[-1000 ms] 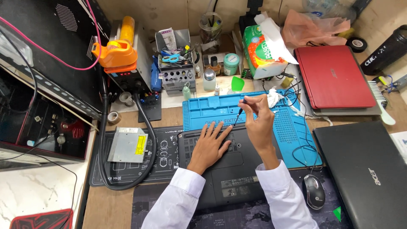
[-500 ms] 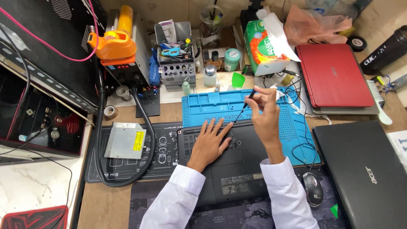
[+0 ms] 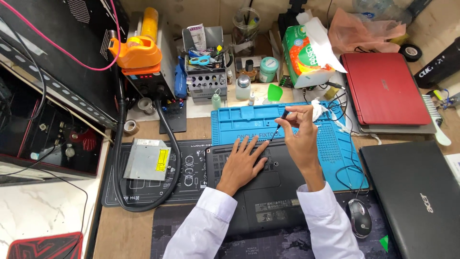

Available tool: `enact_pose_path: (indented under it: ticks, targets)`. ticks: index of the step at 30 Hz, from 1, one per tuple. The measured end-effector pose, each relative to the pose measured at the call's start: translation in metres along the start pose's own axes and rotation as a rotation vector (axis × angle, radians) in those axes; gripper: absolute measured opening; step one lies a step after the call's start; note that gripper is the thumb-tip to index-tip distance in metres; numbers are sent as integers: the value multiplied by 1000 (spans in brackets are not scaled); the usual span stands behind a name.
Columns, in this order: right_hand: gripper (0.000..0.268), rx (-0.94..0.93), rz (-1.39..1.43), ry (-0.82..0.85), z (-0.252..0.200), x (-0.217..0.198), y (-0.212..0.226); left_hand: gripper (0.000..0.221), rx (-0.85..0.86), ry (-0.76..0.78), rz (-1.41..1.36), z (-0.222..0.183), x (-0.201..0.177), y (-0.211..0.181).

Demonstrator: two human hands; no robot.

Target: Unscrewing and removing the back panel and internal components of a laptop for repair

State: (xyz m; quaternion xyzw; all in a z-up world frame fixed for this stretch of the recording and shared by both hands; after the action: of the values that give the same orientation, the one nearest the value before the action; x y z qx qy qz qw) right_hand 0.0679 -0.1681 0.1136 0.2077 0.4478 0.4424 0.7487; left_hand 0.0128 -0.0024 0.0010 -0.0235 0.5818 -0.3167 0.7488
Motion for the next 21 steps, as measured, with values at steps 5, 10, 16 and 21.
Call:
enact_pose_path:
  ticks: [5,10,16,21]
  targets:
    - [34,-10,-25,-13,1,0,1,48,11,-16,16,1,-2,-2]
    - [41,-25,-21,9,-2,4,6,46,2,-50,55,-11,-6,-6]
    - [62,-63,26,-42,-20,8,-8,47,9,-90,19,-56,-21,-3]
    - [22,240,72,-165,-38,-37,-28,62,-268,-32,-81,-103,-59,1]
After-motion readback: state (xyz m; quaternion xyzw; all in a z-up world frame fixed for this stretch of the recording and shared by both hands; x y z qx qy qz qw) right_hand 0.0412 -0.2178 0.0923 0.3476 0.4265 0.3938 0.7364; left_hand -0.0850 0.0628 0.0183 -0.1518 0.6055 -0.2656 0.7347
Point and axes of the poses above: each hand's wrist, its own z-axis towards the middle knuckle, its own x-axis out of the palm, y = z × x, the point moved 1 cm from there along z, towards the middle knuckle, and after that the axes turned 6 degrees about -z, right-handed, at the moved point
